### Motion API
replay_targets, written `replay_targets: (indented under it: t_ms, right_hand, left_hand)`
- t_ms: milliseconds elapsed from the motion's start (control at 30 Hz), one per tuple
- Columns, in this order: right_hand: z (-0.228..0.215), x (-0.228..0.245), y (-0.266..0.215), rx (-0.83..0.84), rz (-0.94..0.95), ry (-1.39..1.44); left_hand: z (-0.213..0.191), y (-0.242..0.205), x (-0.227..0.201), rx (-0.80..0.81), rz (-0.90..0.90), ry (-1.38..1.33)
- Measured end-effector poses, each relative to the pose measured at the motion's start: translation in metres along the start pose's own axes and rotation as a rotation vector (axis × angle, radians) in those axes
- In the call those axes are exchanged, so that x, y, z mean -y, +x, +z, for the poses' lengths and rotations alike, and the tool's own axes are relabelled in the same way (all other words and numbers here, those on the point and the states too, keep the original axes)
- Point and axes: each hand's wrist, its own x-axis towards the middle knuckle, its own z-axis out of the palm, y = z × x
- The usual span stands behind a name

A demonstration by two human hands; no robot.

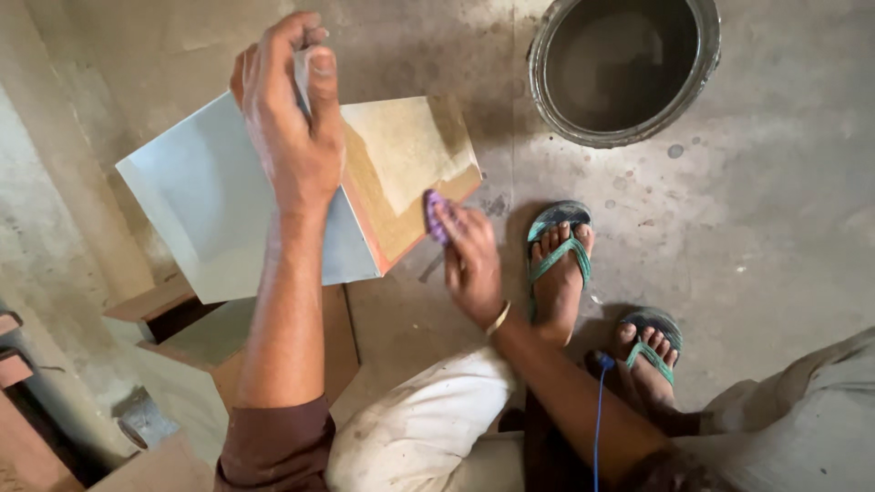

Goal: The person sits on the floor and wipes the interior and exterior surfaces of wooden furniture pieces using a purple cloth. They repeatedly dip the cloth into a metal bucket to apply a cleaning solution or polish to the wood.

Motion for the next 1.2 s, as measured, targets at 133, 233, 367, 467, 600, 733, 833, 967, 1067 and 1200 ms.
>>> replay_targets:
  t_ms: [133,233,367,467,600,733,833,967,1067,1200]
  right_hand:
    - [0.004,-0.089,0.041,0.008,0.233,0.036]
    - [0.019,-0.146,0.068,0.081,0.203,-0.037]
    - [0.053,-0.203,0.143,0.113,0.045,-0.023]
    - [0.060,-0.218,0.162,0.193,0.029,0.100]
    - [0.027,-0.198,0.086,0.136,0.199,-0.070]
    - [0.010,-0.178,0.018,0.131,0.314,0.068]
    - [0.029,-0.195,0.068,0.118,0.222,-0.044]
    - [0.053,-0.222,0.154,0.217,0.164,-0.037]
    - [0.041,-0.216,0.146,0.245,0.101,0.111]
    - [0.010,-0.175,0.065,0.154,0.253,0.042]
  left_hand:
    - [-0.003,0.002,-0.008,0.057,0.079,0.000]
    - [-0.004,0.006,-0.010,0.075,0.084,-0.044]
    - [-0.005,0.003,-0.010,0.092,0.061,-0.052]
    - [-0.005,0.004,-0.009,0.085,0.059,-0.045]
    - [-0.003,0.007,-0.010,0.091,0.064,-0.045]
    - [-0.005,0.005,-0.011,0.097,0.068,-0.044]
    - [-0.006,0.004,-0.011,0.082,0.077,-0.037]
    - [-0.004,0.001,-0.008,0.075,0.093,-0.028]
    - [-0.005,0.002,-0.008,0.069,0.084,-0.032]
    - [-0.004,0.006,-0.008,0.053,0.064,-0.032]
